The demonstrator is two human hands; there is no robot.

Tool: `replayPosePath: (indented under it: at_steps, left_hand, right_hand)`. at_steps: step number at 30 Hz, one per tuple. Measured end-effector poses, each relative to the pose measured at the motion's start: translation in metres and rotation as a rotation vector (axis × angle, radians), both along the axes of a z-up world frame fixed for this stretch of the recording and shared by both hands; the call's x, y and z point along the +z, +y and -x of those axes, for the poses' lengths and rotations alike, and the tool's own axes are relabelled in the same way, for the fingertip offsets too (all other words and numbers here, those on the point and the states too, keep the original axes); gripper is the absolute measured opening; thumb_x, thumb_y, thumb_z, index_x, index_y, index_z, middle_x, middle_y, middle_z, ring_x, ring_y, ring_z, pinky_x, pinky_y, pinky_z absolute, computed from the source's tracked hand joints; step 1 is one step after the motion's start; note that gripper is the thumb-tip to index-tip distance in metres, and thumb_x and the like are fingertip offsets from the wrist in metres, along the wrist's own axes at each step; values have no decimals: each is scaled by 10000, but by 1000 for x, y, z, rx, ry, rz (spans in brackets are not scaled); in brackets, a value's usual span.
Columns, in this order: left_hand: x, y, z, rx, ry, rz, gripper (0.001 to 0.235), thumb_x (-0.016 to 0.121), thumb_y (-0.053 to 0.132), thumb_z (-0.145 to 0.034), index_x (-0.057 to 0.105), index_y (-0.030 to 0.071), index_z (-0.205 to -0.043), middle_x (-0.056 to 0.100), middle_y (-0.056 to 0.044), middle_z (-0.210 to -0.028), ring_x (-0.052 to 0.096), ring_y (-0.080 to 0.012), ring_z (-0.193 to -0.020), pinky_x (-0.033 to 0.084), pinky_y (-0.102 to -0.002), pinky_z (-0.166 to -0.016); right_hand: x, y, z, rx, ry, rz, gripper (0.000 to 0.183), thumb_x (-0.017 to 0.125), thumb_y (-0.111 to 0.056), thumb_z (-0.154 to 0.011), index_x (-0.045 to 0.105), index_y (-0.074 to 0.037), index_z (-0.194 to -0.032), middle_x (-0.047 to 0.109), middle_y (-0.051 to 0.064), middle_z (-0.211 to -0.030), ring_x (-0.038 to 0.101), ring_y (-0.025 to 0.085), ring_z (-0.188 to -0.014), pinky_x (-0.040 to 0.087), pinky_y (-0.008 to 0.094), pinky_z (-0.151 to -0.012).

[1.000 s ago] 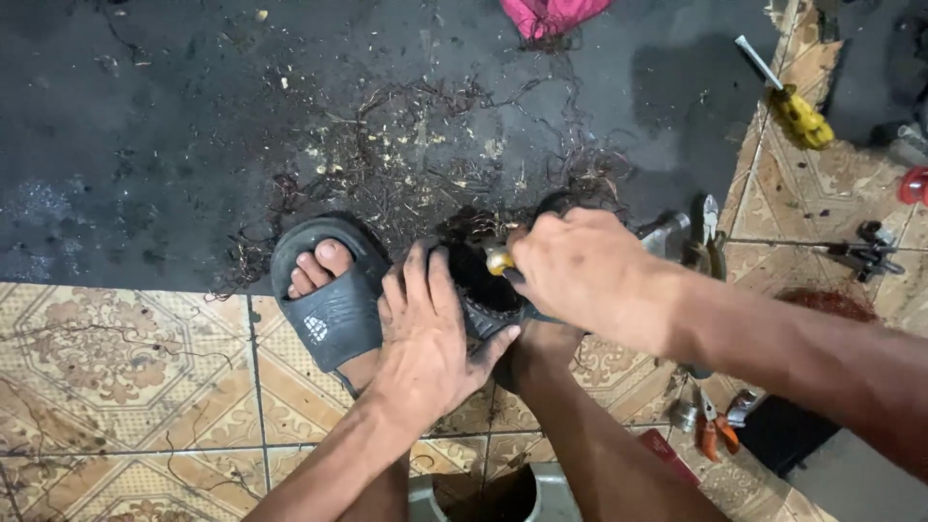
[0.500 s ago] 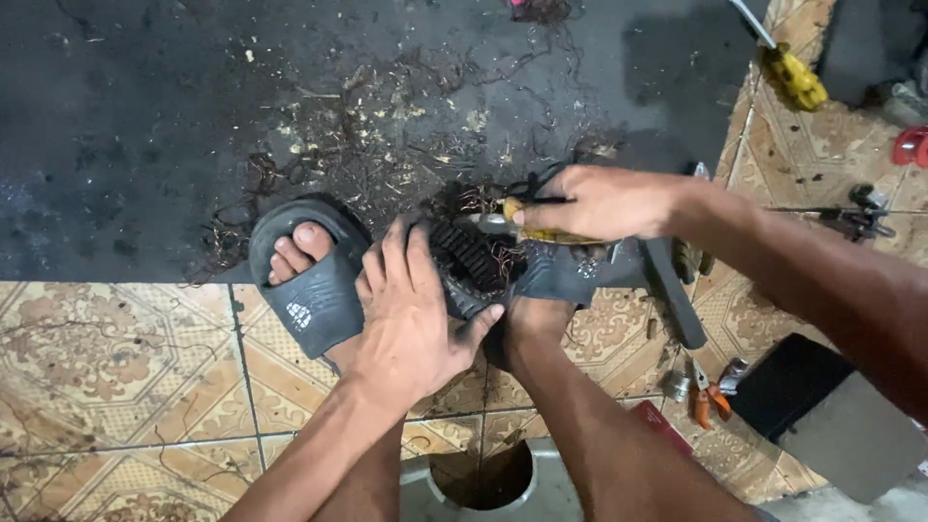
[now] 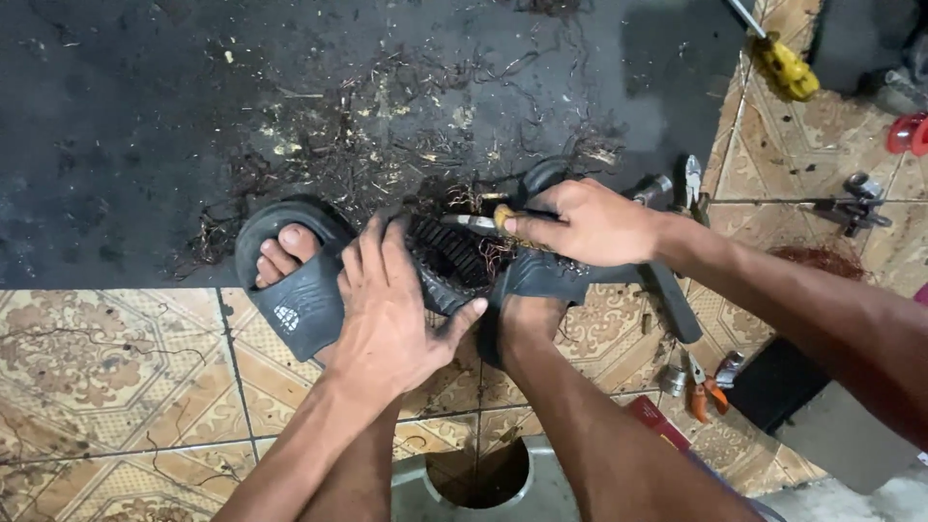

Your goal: The person uses pliers to pull and cut copper wire from a cylindrical motor stator. They repeatedly grip and extract wire strands, rotating the stator to access different sections. The removed wire accumulates on the work surface.

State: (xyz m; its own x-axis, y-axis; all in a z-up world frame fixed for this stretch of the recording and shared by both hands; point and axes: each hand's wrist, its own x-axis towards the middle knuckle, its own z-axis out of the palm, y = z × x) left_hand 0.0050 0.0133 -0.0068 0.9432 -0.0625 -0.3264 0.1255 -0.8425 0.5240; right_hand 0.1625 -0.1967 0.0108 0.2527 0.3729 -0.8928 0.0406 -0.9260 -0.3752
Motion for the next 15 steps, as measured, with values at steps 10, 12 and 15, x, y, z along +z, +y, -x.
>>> replayPosePath:
  at_steps: [10,12,15]
  left_hand:
    - [3,2,-1,13,-68,56,1059,511,760,-892,352,-152,-1407,386,-388,-1415,434,-507,-1230,408,-663,-1021]
    - [-1,-2,-10,13,-158,40,1029,572,731,-881,387,-142,-1394,404,-344,-1434,470,-495,-1194,459,-639,-939]
    - [-11,4,-20,-64,-67,38,1162,418,825,-891,329,-186,-1456,340,-402,-1472,421,-500,-1322,437,-670,-1049]
  right_hand:
    - [-14,-17,19,-235,16,-31,429,478,-492,-1021,682,-115,-1020,524,20,-632,447,140,-474,343,299,-387]
    - [-14,-25,15,-369,36,-83,349,497,-409,-1045,719,-144,-1092,512,-11,-664,404,114,-561,285,278,-481]
    - [-8,-24,10,-567,129,-13,285,482,-321,-1095,689,-124,-1087,483,-3,-681,362,118,-546,252,273,-462]
